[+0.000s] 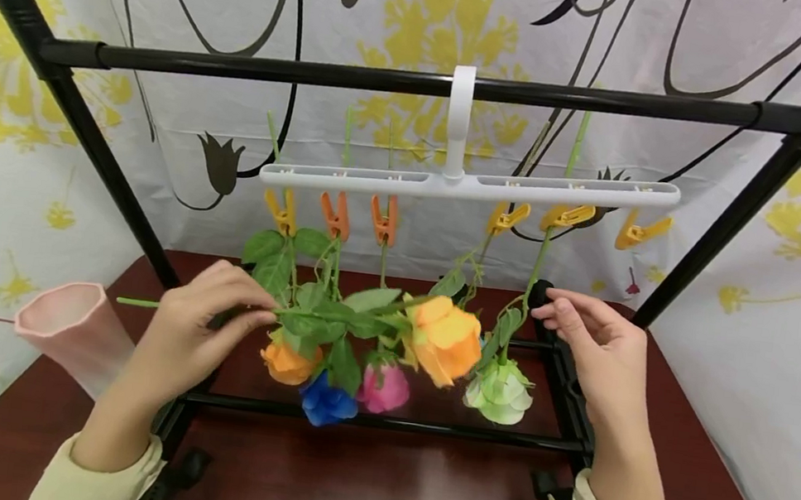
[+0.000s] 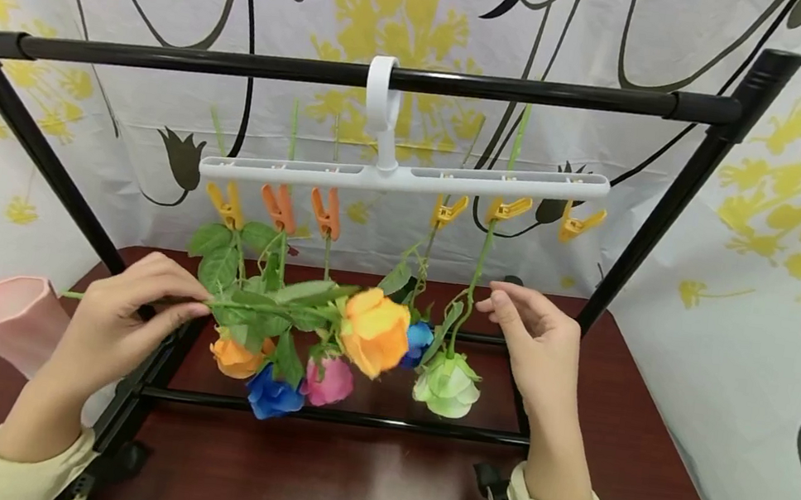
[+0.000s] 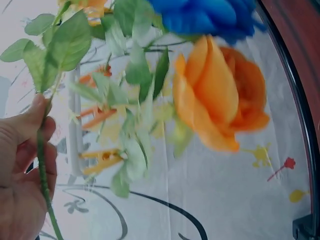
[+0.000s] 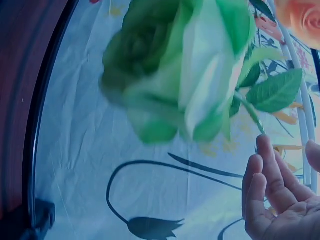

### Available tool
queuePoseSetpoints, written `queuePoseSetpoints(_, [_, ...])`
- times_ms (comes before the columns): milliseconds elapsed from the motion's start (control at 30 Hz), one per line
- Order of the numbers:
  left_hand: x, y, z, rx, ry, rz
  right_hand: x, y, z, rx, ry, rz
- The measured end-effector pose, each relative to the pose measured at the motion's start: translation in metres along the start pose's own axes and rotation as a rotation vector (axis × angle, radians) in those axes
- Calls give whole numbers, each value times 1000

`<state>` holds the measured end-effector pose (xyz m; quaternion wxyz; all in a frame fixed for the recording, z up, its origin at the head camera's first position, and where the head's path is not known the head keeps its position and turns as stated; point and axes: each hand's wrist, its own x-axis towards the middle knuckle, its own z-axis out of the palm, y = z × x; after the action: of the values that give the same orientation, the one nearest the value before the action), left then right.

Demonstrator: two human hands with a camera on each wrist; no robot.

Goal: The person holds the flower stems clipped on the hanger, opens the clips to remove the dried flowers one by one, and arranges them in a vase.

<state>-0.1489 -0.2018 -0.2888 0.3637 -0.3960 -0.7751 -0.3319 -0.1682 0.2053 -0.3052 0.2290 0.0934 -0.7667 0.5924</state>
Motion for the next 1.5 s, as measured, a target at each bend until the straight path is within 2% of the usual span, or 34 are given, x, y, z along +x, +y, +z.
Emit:
queuePoseSetpoints(133, [0,-6,-7,30,111,-27,4,2,6,69,-30,7])
queuePoseSetpoints(333, [5,-9,-20,33,317,-77,13,8,18,39,166,56])
queuePoseSetpoints(400, [7,-10,-25,24,384,-97,16,12,19,9,185,83])
queuePoseSetpoints(533, [9,-10,-34,-19,500,-121,21,22,18,12,90,157])
queuePoseSetpoints(600, [10,-11,-38,-72,559,-121,22,25,18,33,41,175])
queuePoseSetpoints(800, [11,-16,-47,-210,747,-142,21,30,19,170,-49,150])
queuePoseSetpoints(900, [9,-20,-49,-239,823,-161,19,32,19,263,-124,154])
queuePoseSetpoints(1000, [4,-25,-51,-242,877,-193,17,33,19,352,-200,175])
queuePoseSetpoints(1100, [-1,-32,-50,-224,896,-241,15,34,19,394,-238,199])
queuePoseSetpoints(1233, [-10,-38,-49,-171,875,-314,13,34,19,418,-225,217])
queuePoseSetpoints(1333, [-15,-41,-47,-141,858,-364,13,34,18,424,-216,197])
queuePoseSetpoints(1500, [-20,-43,-45,-152,890,-388,14,34,18,402,-226,137])
